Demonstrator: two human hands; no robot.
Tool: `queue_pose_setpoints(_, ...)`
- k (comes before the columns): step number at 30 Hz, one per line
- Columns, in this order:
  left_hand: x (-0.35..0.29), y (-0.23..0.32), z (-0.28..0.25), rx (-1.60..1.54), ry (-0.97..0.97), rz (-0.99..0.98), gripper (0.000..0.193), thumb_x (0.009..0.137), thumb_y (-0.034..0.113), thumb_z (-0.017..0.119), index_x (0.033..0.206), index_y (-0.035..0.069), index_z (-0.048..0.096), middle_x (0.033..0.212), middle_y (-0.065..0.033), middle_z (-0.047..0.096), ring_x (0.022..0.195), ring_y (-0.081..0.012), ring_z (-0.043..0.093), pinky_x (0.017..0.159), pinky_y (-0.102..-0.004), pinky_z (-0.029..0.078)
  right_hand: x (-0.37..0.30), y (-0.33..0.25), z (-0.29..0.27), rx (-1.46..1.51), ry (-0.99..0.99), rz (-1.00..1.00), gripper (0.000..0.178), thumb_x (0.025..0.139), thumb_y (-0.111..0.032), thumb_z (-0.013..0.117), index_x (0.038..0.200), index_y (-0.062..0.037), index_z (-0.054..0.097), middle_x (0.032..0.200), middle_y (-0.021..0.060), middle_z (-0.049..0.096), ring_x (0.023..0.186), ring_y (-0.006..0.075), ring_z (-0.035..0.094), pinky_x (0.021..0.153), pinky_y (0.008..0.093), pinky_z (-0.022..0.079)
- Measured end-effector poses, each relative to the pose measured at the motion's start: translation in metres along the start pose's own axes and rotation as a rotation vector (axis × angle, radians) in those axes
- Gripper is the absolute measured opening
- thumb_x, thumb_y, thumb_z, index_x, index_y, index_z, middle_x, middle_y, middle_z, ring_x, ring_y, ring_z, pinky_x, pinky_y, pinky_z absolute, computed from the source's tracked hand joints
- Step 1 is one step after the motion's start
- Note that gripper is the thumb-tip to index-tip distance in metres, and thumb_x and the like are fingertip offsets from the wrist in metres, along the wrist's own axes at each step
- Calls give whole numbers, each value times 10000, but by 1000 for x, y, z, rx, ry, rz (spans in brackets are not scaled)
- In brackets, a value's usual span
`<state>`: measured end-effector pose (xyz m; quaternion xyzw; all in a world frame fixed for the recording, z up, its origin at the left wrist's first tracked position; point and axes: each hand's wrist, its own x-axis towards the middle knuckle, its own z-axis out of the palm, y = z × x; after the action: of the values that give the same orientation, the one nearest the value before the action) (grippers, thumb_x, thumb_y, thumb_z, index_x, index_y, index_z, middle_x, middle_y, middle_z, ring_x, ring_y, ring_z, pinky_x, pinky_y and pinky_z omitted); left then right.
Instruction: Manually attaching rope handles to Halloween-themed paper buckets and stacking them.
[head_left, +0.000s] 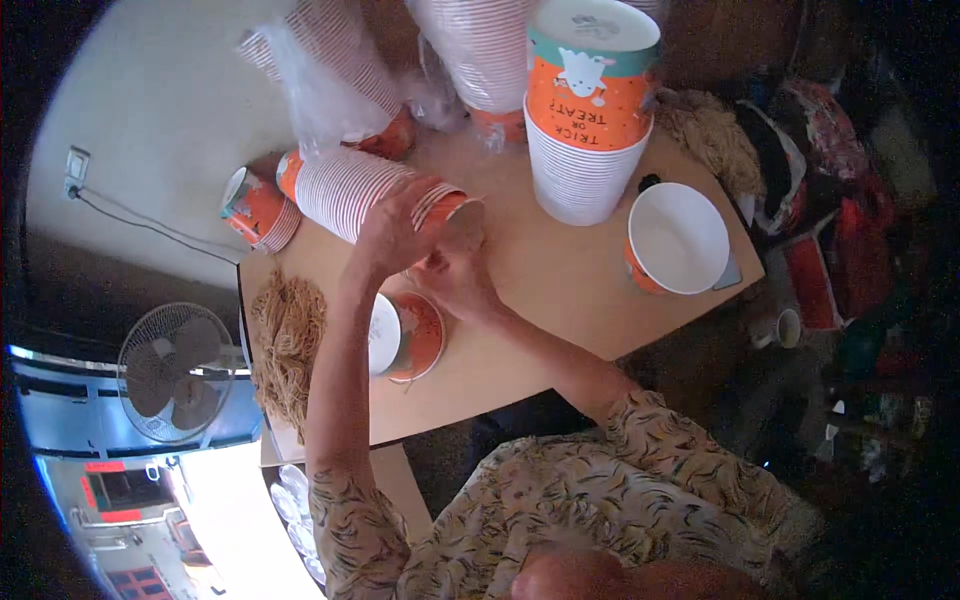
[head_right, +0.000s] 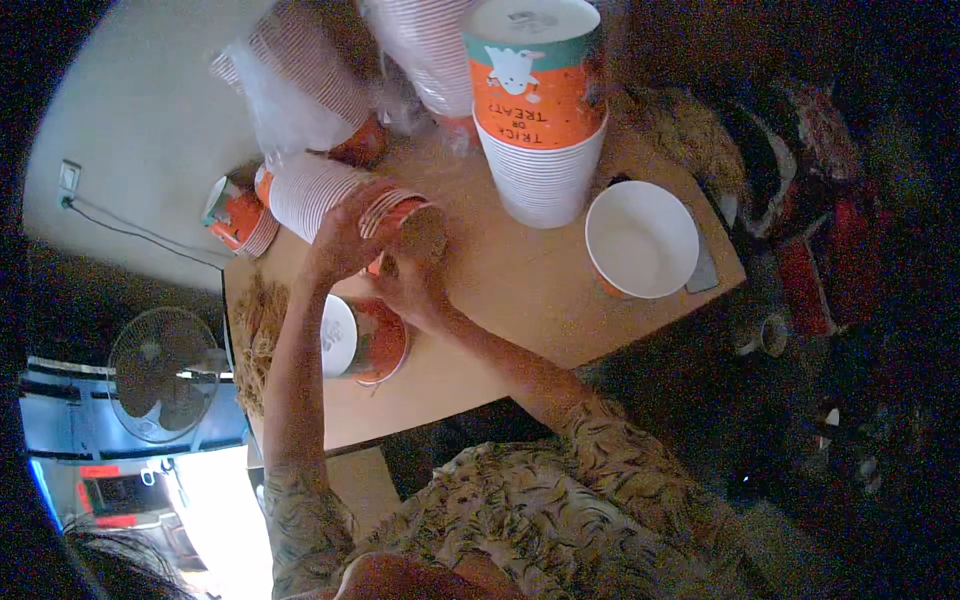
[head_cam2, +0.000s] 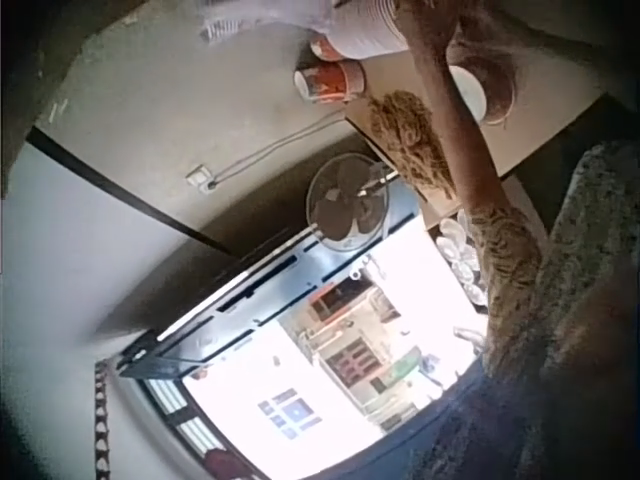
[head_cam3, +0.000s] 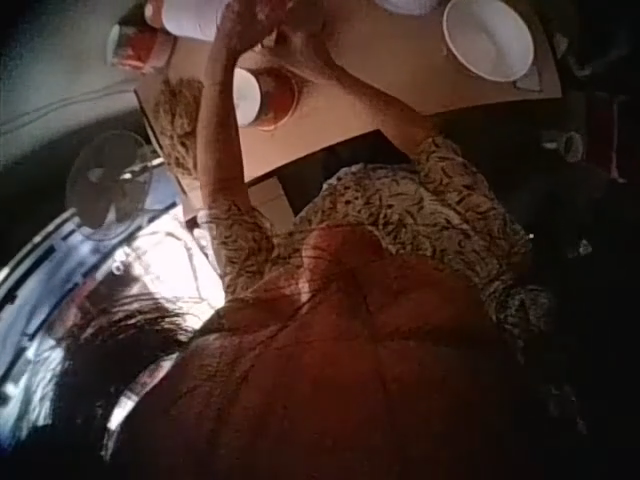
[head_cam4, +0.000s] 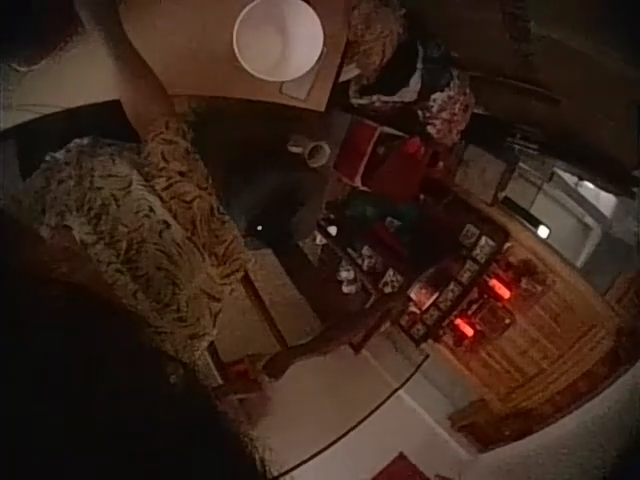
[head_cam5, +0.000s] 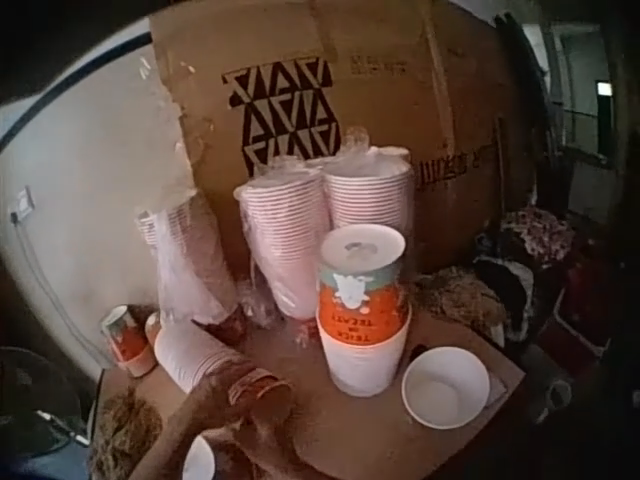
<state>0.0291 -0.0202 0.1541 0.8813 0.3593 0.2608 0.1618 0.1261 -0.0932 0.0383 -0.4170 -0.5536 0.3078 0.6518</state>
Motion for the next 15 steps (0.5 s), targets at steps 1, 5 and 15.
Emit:
queue_pose_setpoints(1, 1, -4, 2, 85, -70, -1, 542, 783, 167, 746, 1294, 39, 619, 1332, -189, 621, 1239, -369, 599, 1048, -437, 488, -3, 2, -2, 7, 4, 3, 166, 876, -82, 720, 991, 17, 653, 788, 63, 699, 756, 162, 684, 636, 334, 539)
queue_pose_setpoints(5, 4, -15, 17, 299, -290, -16, 715, 740, 238, 770, 1405, 108, 544, 1457, -148, 532, 1412, -334, 444, 1162, -521, 340, -11, 23, -38, -205, 200, 239, 219, 857, -89, 710, 1055, -15, 654, 918, 126, 679, 801, 234, 690, 681, 379, 546)
queue_pose_setpoints(15, -3, -24, 23, 320, -222, 14, 761, 703, 131, 731, 1436, 180, 532, 1508, -89, 496, 1470, -311, 369, 1193, -549, 259, 34, 56, -58, -383, 156, -77, 334, 749, -40, 721, 1073, -17, 644, 1044, 152, 623, 1011, 336, 621, 885, 420, 509)
